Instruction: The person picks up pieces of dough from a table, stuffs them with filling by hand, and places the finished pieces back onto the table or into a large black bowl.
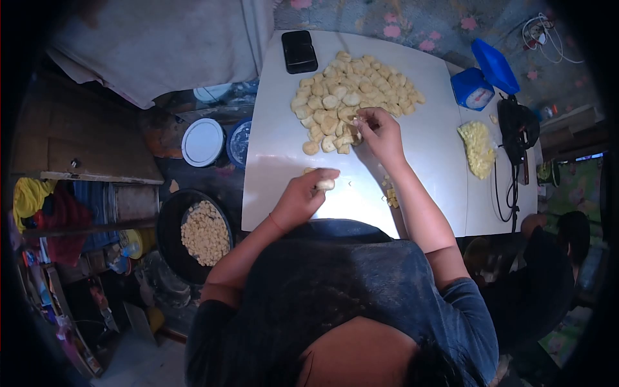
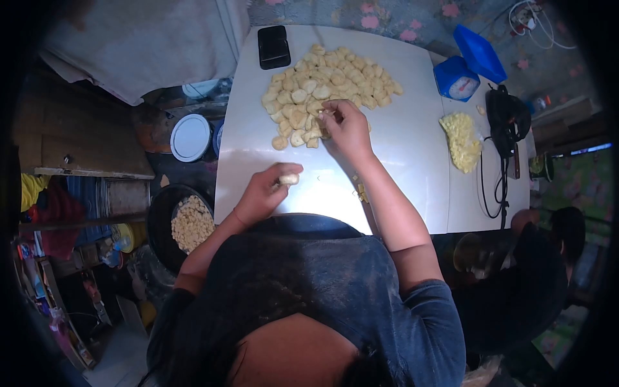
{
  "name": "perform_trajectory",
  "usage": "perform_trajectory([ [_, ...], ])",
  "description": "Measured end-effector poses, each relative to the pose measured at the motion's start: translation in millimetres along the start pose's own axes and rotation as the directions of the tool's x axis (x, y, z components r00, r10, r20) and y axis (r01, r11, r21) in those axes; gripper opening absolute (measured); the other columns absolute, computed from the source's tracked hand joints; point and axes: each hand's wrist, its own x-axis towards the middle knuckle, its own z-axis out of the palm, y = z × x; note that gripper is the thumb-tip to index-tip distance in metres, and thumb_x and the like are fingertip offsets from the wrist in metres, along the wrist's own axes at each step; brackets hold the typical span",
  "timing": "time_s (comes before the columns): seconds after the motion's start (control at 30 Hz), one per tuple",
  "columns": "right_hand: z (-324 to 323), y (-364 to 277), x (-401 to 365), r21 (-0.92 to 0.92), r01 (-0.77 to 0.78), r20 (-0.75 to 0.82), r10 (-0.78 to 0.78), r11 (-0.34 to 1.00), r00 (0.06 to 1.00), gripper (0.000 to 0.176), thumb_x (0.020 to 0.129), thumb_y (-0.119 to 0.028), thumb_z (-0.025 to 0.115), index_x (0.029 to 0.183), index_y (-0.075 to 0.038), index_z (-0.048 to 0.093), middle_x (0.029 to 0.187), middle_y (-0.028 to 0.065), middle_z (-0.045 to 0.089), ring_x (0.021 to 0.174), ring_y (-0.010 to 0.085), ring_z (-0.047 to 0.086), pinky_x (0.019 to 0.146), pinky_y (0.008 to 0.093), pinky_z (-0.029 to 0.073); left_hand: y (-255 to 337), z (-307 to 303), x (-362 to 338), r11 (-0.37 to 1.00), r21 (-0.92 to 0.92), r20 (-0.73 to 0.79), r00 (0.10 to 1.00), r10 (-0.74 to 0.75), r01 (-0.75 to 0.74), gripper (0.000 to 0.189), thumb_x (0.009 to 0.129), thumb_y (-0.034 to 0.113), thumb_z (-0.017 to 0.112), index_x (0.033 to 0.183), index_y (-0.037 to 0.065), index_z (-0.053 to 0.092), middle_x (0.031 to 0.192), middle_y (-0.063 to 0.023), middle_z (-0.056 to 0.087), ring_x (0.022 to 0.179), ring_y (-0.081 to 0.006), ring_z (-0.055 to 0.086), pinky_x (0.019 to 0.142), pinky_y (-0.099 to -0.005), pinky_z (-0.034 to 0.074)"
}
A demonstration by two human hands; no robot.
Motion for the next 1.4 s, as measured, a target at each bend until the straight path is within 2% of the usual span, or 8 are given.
perform_trajectory([
  [0.27, 0.2, 5.9, -6.8, -0.673, 0.337, 0.269, -0.207, 0.659, 0.941, 0.017, 0.078, -0.018, 0.065, 0.085, -0.003, 0.066, 0.093, 0.0097, 0.060, 0.092, 0.0276, 0.055, 0.082, 0.0400, 0.041, -17.1, 0.9, -6.4, 0.759, 0.559, 0.297, 0.935, 0.195, -0.335, 0.019, 0.076, 0.010, 0.062, 0.095, 0.009, 0.067, 0.109, -0.0052, 0.065, 0.117, -0.0263, 0.050, 0.098, -0.0395, 0.034],
  [0.5, -16.0, 12.2, -33.9, -0.570, 0.507, 0.338, -0.378, 0.647, 0.862, 0.020, 0.077, -0.019, 0.067, 0.089, -0.003, 0.065, 0.097, 0.0110, 0.058, 0.093, 0.0293, 0.054, 0.084, 0.0384, 0.039, -14.1, -2.1, 11.7, 0.788, 0.513, 0.301, 0.931, 0.206, -0.340, 0.025, 0.077, 0.021, 0.069, 0.097, 0.007, 0.066, 0.107, -0.0086, 0.062, 0.108, -0.0281, 0.053, 0.093, -0.0390, 0.039],
  [0.67, -10.4, 1.7, -36.5, -0.257, -0.213, 0.260, 0.280, 0.943, 0.924, 0.027, 0.073, -0.010, 0.072, 0.094, -0.001, 0.057, 0.099, 0.0152, 0.057, 0.096, 0.0336, 0.055, 0.081, 0.0390, 0.045, -16.4, -8.3, 43.7, 0.829, 0.509, 0.046, 0.969, 0.244, -0.233, 0.033, 0.079, 0.019, 0.068, 0.108, 0.005, 0.062, 0.113, -0.0140, 0.058, 0.108, -0.0317, 0.052, 0.094, -0.0399, 0.040],
  [0.87, -14.6, 14.8, -30.3, -0.480, 0.345, 0.201, -0.281, 0.807, 0.938, 0.022, 0.075, -0.009, 0.071, 0.085, 0.001, 0.054, 0.090, 0.0127, 0.060, 0.081, 0.0316, 0.059, 0.074, 0.0374, 0.047, -29.1, 6.1, 74.3, 0.710, 0.641, 0.099, 0.948, 0.301, -0.292, 0.039, 0.079, 0.017, 0.067, 0.114, 0.004, 0.056, 0.114, -0.0144, 0.057, 0.106, -0.0331, 0.052, 0.093, -0.0392, 0.041],
  [1.0, -28.1, 16.7, -33.9, -0.235, 0.046, 0.286, 0.023, 0.971, 0.958, 0.023, 0.077, -0.012, 0.071, 0.084, 0.001, 0.053, 0.094, 0.0114, 0.059, 0.075, 0.0258, 0.060, 0.071, 0.0348, 0.048, -32.6, 3.6, 84.4, 0.763, 0.588, 0.098, 0.960, 0.262, -0.269, 0.027, 0.074, 0.012, 0.068, 0.096, 0.004, 0.057, 0.108, -0.0123, 0.060, 0.101, -0.0323, 0.054, 0.088, -0.0387, 0.043],
  [1.07, -32.0, 12.2, -37.8, 0.081, -0.220, 0.164, 0.204, 0.972, 0.965, 0.021, 0.082, -0.013, 0.068, 0.086, -0.001, 0.052, 0.098, 0.0097, 0.058, 0.078, 0.0200, 0.060, 0.071, 0.0294, 0.050, -28.8, -2.7, 82.4, 0.955, 0.226, 0.011, 0.980, 0.197, -0.194, 0.018, 0.074, 0.008, 0.065, 0.087, 0.004, 0.053, 0.098, -0.0092, 0.064, 0.095, -0.0275, 0.059, 0.083, -0.0359, 0.046],
  [1.23, -31.6, -24.1, -41.7, 0.602, -0.114, -0.030, 0.165, 0.790, 0.986, 0.020, 0.090, -0.012, 0.058, 0.105, 0.000, 0.052, 0.097, 0.0096, 0.056, 0.082, 0.0172, 0.060, 0.077, 0.0279, 0.052, -16.0, -14.4, 76.8, 0.934, -0.356, 0.012, 1.000, 0.025, -0.019, 0.019, 0.076, 0.005, 0.060, 0.091, 0.005, 0.048, 0.094, -0.0093, 0.063, 0.092, -0.0191, 0.061, 0.082, -0.0314, 0.049],
  [1.4, -31.0, -36.3, -41.7, 0.733, -0.284, 0.261, 0.130, 0.618, 0.957, 0.032, 0.086, -0.005, 0.060, 0.115, -0.001, 0.050, 0.112, 0.0112, 0.055, 0.102, 0.0200, 0.058, 0.088, 0.0317, 0.051, 22.3, -20.4, 68.7, 0.390, -0.895, 0.143, 0.968, -0.206, 0.215, 0.040, 0.078, 0.003, 0.064, 0.108, 0.007, 0.037, 0.098, -0.0123, 0.057, 0.090, -0.0210, 0.060, 0.078, -0.0302, 0.050],
])
